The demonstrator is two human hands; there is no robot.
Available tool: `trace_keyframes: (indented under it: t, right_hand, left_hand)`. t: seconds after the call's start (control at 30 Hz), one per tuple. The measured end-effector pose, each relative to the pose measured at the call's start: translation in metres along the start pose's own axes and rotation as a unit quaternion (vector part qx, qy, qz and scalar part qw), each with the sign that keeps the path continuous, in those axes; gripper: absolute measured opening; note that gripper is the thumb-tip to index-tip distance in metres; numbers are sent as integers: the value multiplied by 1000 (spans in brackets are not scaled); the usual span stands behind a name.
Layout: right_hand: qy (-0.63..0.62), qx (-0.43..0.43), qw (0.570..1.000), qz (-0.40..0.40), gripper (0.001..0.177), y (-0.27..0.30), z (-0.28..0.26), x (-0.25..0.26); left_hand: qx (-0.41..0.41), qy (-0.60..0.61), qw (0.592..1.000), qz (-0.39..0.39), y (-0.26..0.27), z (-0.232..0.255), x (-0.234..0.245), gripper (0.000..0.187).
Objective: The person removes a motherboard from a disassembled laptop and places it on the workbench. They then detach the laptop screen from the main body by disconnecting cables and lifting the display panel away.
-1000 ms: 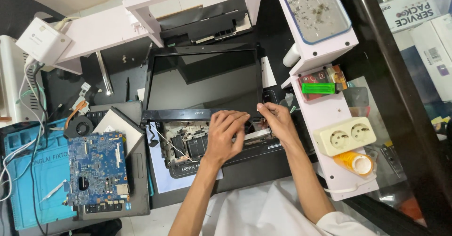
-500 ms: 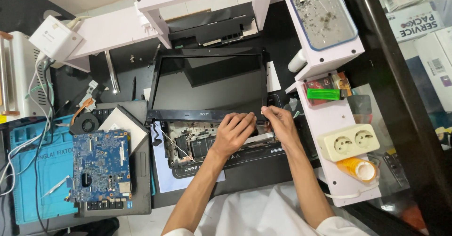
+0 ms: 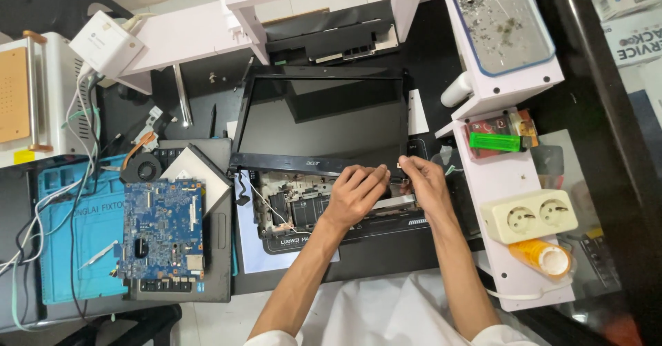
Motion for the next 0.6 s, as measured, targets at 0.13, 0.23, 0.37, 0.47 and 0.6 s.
trace_keyframes:
  t: [0.13,0.23,0.37,0.47,0.6]
  right_hand:
    - [3,-4,1000,-5,33,4,-10,-1]
    - [2,-7,1000,-15,33,6,-18,-1]
    - [12,-12,1000,-8,32,8,-22,-2]
    - [11,-11,1000,-8,32,7,-19,-1]
    - [-2,-5,1000,-12,32,6,-15,-1]
  left_hand:
    - [10,-9,1000,-1,6,-6,11,26]
    - [18,-31,999,3,16,-13,12,23]
    - [20,-32,999,33,23,-14,7,16]
    - [23,-26,998,43,15,-11,14,17]
    - [36,-23,999,24,13,-9,30,25]
Point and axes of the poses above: each hand's wrist, its own y-axis away from the middle knuckle, its own x-axis out of the back of the hand, z = x × y, the point moved 3 cm from there along -y, towards the middle knuckle, and after that the axes turned 14 degrees about y, right-handed, at the moved point
